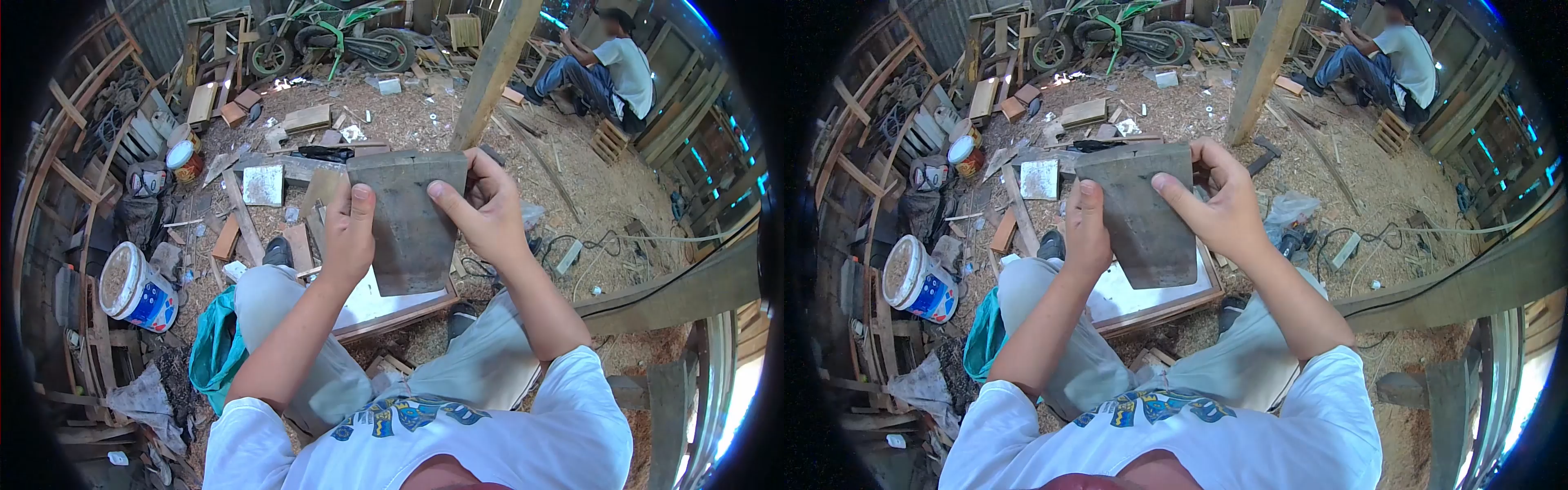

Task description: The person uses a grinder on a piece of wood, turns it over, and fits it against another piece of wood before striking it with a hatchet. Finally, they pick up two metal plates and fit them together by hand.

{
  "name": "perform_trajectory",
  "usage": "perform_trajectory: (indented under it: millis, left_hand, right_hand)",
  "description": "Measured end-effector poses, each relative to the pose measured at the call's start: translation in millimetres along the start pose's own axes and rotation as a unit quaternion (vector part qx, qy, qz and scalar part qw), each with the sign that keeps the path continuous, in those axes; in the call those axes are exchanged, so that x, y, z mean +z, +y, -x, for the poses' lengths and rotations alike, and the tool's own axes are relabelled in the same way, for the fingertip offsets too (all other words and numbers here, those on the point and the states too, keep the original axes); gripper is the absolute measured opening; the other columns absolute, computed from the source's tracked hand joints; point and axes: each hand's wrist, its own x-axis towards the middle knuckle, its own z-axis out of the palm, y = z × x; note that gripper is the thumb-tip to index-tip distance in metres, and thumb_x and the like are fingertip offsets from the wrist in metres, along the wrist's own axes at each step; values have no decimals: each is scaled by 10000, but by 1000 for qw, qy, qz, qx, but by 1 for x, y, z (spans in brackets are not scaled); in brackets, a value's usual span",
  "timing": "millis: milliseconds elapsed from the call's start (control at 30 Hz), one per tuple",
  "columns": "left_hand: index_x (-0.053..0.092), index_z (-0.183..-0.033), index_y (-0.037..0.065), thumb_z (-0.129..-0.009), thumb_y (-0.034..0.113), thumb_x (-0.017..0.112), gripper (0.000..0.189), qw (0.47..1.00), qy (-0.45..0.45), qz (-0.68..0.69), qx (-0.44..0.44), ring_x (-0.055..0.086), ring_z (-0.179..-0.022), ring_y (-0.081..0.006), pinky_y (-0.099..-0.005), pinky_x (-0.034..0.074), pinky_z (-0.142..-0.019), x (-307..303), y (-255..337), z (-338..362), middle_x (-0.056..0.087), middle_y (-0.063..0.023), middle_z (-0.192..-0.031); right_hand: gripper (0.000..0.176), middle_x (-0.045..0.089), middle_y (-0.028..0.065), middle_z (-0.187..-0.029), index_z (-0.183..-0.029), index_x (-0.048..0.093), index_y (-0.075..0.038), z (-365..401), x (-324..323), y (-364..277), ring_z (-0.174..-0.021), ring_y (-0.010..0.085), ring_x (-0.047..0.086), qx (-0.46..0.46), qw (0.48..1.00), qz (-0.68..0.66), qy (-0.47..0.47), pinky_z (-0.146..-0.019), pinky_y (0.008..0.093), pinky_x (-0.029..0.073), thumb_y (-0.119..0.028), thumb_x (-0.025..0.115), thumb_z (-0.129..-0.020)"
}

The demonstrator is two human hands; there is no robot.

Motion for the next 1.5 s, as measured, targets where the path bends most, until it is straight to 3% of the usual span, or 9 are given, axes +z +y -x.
perform_trajectory:
  millis: [233, 300, 400, 500, 567, 633, 733, 833, 1500]
  left_hand:
    - [456, -1414, 26, -1024, 450, 644, 606, 984, -97, 138, -58, 584, -1242, -183, -374, 482, -1048, 0, 2, 3, 588, -87, -1315]
    - [459, -1384, 36, -922, 487, 764, 715, 990, -135, 29, -11, 575, -1240, -177, -388, 471, -1078, -3, -4, -2, 580, -71, -1263]
    - [441, -1376, 41, -804, 513, 873, 858, 992, -108, 65, 8, 582, -1206, -179, -370, 474, -1071, -2, -2, -7, 563, -54, -1219]
    - [420, -1395, 36, -725, 500, 939, 966, 993, -89, 65, 47, 586, -1195, -189, -352, 481, -1051, -10, 5, -18, 556, -56, -1249]
    - [388, -1434, 32, -669, 454, 984, 1057, 993, -77, 60, 63, 595, -1183, -200, -340, 489, -1040, -16, 8, -23, 562, -59, -1243]
    - [398, -1446, 22, -634, 448, 1000, 1097, 976, -73, -10, 203, 599, -1181, -203, -349, 492, -1048, -18, 13, -28, 584, -64, -1222]
    - [534, -1355, 23, -626, 357, 1003, 929, 947, -89, -128, 279, 606, -1125, -221, -355, 495, -965, -29, 27, -31, 597, -95, -1210]
    - [619, -1263, 43, -656, 283, 967, 739, 907, -121, -204, 348, 615, -1064, -253, -357, 488, -891, -27, 36, -28, 610, -126, -1184]
    - [589, -1227, 39, -797, 166, 851, 520, 881, -113, -182, 422, 685, -989, -272, -396, 525, -918, -24, 48, -14, 700, -128, -1058]
  right_hand:
    - [300, 640, 33, -1079, -1189, 570, -20, 13, 3, -3, -1024, 108, 594, -6, 1000, -29, -1, -924, 276, 474, -163, 736, -984]
    - [313, 634, 34, -1107, -1207, 559, -22, 16, 3, -4, -1048, 111, 587, -13, 999, -31, -10, -936, 276, 468, -168, 730, -989]
    - [291, 619, 40, -1128, -1186, 545, -32, 20, -1, -4, -1065, 102, 572, -11, 999, -43, -27, -949, 278, 461, -142, 727, -987]
    - [280, 613, 49, -1110, -1143, 540, -39, 20, -5, -1, -1053, 131, 583, -93, 994, -32, -40, -941, 293, 462, -108, 745, -964]
    - [304, 610, 62, -1101, -1131, 530, -42, 16, -10, 2, -1059, 168, 593, -224, 971, 54, -59, -930, 311, 461, -75, 762, -937]
    - [286, 641, 89, -1066, -1100, 561, -44, 13, -10, 3, -1005, 224, 631, -267, 961, 55, -51, -893, 353, 482, -93, 778, -921]
    - [183, 702, 112, -1001, -1015, 635, -60, 4, -13, -1, -899, 298, 691, -414, 898, 124, -83, -827, 429, 509, -24, 735, -866]
    - [178, 711, 101, -1028, -1026, 643, -63, 6, -19, -6, -932, 295, 714, -449, 870, 178, -103, -832, 459, 496, -4, 675, -861]
    - [205, 719, 95, -1100, -999, 582, -118, 21, -12, -21, -1016, 291, 678, -504, 815, 261, -113, -848, 482, 492, -74, 708, -843]
